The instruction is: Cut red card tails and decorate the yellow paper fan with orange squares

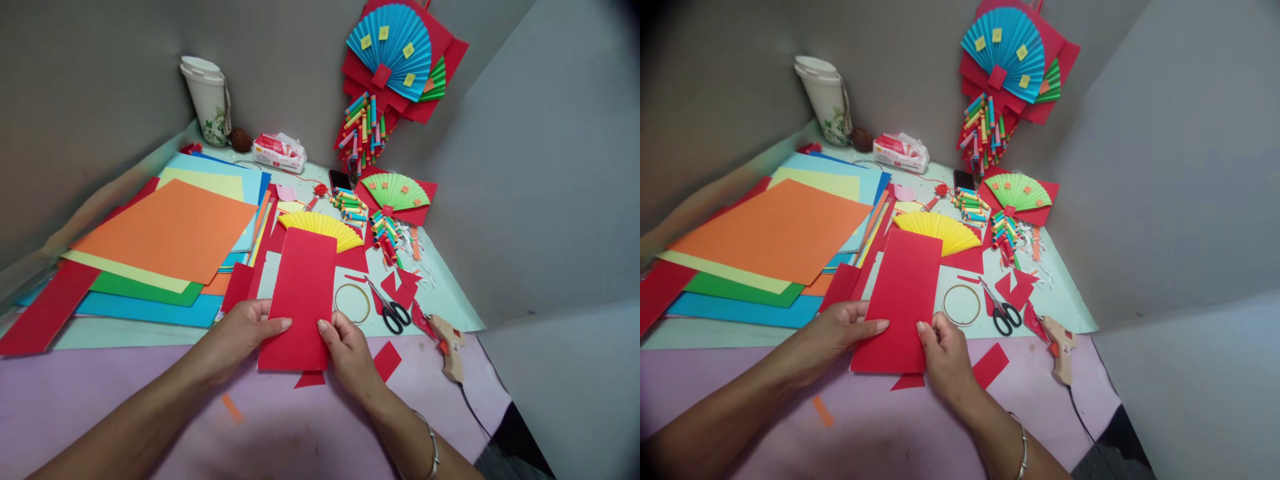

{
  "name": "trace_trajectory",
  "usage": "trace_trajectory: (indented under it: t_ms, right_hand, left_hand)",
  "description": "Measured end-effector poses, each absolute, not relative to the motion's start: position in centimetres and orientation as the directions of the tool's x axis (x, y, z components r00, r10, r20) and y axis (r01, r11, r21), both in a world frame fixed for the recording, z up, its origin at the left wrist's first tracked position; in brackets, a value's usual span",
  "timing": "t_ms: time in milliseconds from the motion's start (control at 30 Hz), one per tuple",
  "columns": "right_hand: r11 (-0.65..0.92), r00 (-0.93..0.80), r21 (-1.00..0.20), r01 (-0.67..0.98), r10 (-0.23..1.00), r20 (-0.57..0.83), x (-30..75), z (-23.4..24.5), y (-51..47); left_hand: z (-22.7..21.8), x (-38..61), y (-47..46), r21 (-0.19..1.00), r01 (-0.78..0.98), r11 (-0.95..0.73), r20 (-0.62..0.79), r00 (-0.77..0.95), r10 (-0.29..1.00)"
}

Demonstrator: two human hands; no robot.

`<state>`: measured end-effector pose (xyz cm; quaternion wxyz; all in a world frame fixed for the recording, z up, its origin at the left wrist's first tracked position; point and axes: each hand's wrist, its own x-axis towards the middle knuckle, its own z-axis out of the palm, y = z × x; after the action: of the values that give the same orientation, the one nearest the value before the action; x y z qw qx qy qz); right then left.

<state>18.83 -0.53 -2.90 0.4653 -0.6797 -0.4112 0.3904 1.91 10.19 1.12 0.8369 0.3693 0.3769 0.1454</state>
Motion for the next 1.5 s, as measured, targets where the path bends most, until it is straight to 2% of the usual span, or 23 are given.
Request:
trace_trajectory:
  t_ms: [133, 333, 633, 900, 1233, 1500]
  right_hand:
    - [-0.229, 0.357, -0.961, 0.155, 0.920, -0.162, 18.8, -2.7, -0.4]
    - [-0.208, 0.301, -0.976, -0.059, 0.929, -0.216, 18.7, -2.0, -0.1]
    - [-0.208, 0.354, -0.974, 0.093, 0.921, -0.163, 18.8, -2.5, -0.3]
    - [-0.215, 0.299, -0.973, -0.085, 0.926, -0.231, 18.8, -2.1, -0.4]
    - [-0.220, 0.344, -0.975, -0.028, 0.914, -0.216, 18.6, -1.9, -0.2]
    - [-0.191, 0.370, -0.977, 0.095, 0.918, -0.143, 18.6, -2.0, -0.5]
  left_hand:
    - [1.2, 1.9, 10.3, 0.732, 0.040, 0.680, -0.524, 0.672, 0.524]
    - [1.1, 1.9, 10.3, 0.741, 0.021, 0.671, -0.502, 0.680, 0.534]
    - [0.8, 1.9, 10.4, 0.748, 0.035, 0.663, -0.502, 0.683, 0.531]
    - [0.8, 1.8, 10.6, 0.730, 0.004, 0.683, -0.506, 0.675, 0.537]
    - [1.1, 1.9, 10.4, 0.748, 0.014, 0.663, -0.495, 0.678, 0.544]
    - [1.5, 2.0, 10.3, 0.780, 0.068, 0.622, -0.502, 0.663, 0.556]
